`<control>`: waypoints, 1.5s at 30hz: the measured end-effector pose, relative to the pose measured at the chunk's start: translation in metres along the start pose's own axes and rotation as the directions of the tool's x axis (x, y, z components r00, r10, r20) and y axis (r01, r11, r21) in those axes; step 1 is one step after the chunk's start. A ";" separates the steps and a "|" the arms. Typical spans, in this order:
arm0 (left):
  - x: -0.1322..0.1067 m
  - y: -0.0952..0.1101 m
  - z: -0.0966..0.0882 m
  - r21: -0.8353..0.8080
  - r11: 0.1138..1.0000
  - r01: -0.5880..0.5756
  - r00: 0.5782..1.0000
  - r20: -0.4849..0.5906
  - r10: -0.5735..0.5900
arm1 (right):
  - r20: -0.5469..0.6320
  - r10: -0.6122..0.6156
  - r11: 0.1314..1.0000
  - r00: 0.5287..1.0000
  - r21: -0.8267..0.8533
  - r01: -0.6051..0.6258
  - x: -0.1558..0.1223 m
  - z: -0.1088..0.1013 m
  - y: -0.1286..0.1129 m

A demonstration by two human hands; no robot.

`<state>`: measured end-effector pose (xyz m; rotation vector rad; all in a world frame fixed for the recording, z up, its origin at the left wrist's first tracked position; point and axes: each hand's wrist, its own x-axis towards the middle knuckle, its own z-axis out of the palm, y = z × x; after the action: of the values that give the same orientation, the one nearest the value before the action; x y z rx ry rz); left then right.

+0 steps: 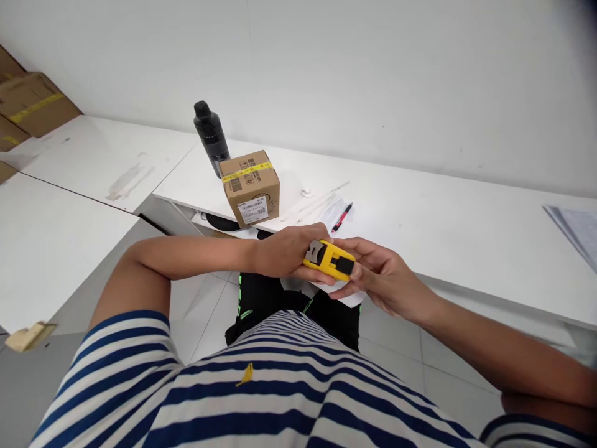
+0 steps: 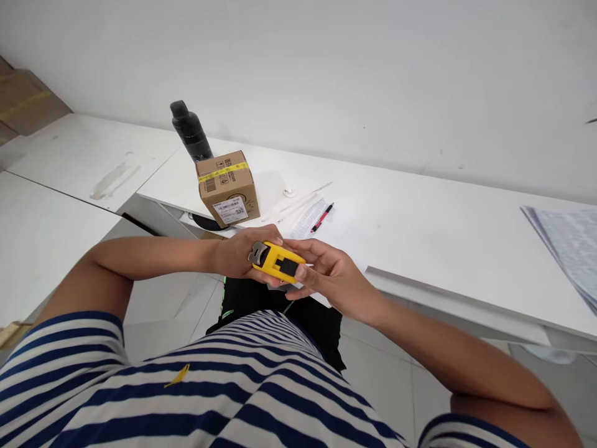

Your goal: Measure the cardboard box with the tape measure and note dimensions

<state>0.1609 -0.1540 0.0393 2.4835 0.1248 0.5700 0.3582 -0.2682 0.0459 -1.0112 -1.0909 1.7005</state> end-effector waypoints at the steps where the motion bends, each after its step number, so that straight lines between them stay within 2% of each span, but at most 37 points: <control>1: 0.002 -0.003 0.007 0.059 0.998 -0.016 0.999 0.031 0.014 | -0.003 0.022 1.000 1.000 -0.023 -0.022 0.002 -0.002 0.001; 4: 0.006 -0.013 0.024 0.149 0.987 -0.067 0.990 0.134 0.047 | -0.033 0.134 0.988 0.990 -0.074 -0.136 0.012 -0.010 0.006; 6: 0.009 -0.021 0.027 0.153 0.987 -0.052 0.993 0.116 0.034 | -0.050 0.162 0.982 0.986 -0.088 -0.166 0.016 -0.017 0.004; 8: 0.011 -0.029 0.024 0.120 0.993 -0.024 1.000 -0.004 0.025 | -0.028 0.098 0.988 0.995 -0.116 -0.101 0.015 -0.024 -0.001; 10: 0.013 -0.035 0.023 0.076 0.995 -0.072 0.984 -0.159 0.083 | 0.023 -0.013 0.985 1.000 -0.170 0.017 0.012 -0.029 -0.004; 13: 0.015 -0.043 0.032 0.078 0.974 -0.215 0.893 -0.388 0.228 | 0.049 -0.209 0.944 0.977 -0.249 0.214 0.012 -0.031 0.006; 16: 0.012 -0.044 0.042 0.114 0.969 -0.218 0.791 -0.561 0.244 | -0.019 -0.377 0.889 0.926 -0.287 0.356 0.027 -0.024 0.028; 18: 0.005 -0.040 0.040 0.148 0.985 -0.083 0.759 -0.631 0.159 | -0.080 -0.453 0.857 0.888 -0.314 0.409 0.043 -0.016 0.038; 20: -0.007 -0.033 0.027 0.157 0.977 0.142 0.740 -0.672 0.001 | -0.133 -0.517 0.818 0.846 -0.369 0.442 0.063 -0.007 0.041; 22: -0.021 -0.025 0.007 0.072 0.939 0.337 0.713 -0.670 -0.205 | -0.155 -0.572 0.764 0.806 -0.458 0.454 0.086 0.001 0.036; 23: -0.029 -0.022 -0.004 -0.010 0.917 0.399 0.688 -0.658 -0.306 | -0.150 -0.594 0.731 0.790 -0.512 0.452 0.098 0.005 0.032; 26: -0.050 -0.018 -0.033 -0.252 0.815 0.522 0.580 -0.596 -0.556 | -0.080 -0.663 0.584 0.745 -0.678 0.447 0.133 0.011 0.018; 28: -0.062 -0.020 -0.049 -0.355 0.735 0.577 0.500 -0.558 -0.662 | 0.038 -0.713 0.437 0.700 -0.756 0.487 0.154 0.012 0.007; 29: -0.067 -0.021 -0.057 -0.393 0.710 0.584 0.484 -0.534 -0.693 | 0.130 -0.722 0.350 0.679 -0.779 0.521 0.163 0.012 0.001; 31: -0.073 -0.025 -0.073 -0.457 0.694 0.557 0.504 -0.478 -0.719 | 0.333 -0.672 0.183 0.662 -0.791 0.584 0.180 0.011 -0.015; 33: -0.075 -0.029 -0.090 -0.498 0.697 0.515 0.556 -0.424 -0.714 | 0.465 -0.562 0.067 0.684 -0.798 0.598 0.194 0.010 -0.035; 34: -0.075 -0.030 -0.098 -0.514 0.697 0.500 0.573 -0.408 -0.711 | 0.490 -0.512 0.033 0.705 -0.809 0.587 0.199 0.010 -0.046; 37: -0.071 -0.039 -0.115 -0.566 0.687 0.456 0.581 -0.395 -0.712 | 0.491 -0.430 -0.013 0.758 -0.843 0.538 0.210 0.012 -0.073; 39: -0.066 -0.048 -0.119 -0.614 0.685 0.393 0.583 -0.409 -0.702 | 0.493 -0.408 -0.018 0.768 -0.846 0.534 0.212 0.015 -0.084; 42: -0.059 -0.058 -0.114 -0.704 0.661 0.261 0.601 -0.418 -0.682 | 0.495 -0.408 -0.005 0.767 -0.842 0.540 0.206 0.019 -0.091; 45: -0.051 -0.050 -0.102 -0.779 0.609 0.152 0.612 -0.410 -0.677 | 0.482 -0.394 -0.015 0.783 -0.855 0.519 0.187 0.023 -0.094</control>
<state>0.0730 -0.0698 0.0677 1.3134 0.6934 1.0503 0.3007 -0.0758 0.1077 -1.0328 -2.4315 0.2205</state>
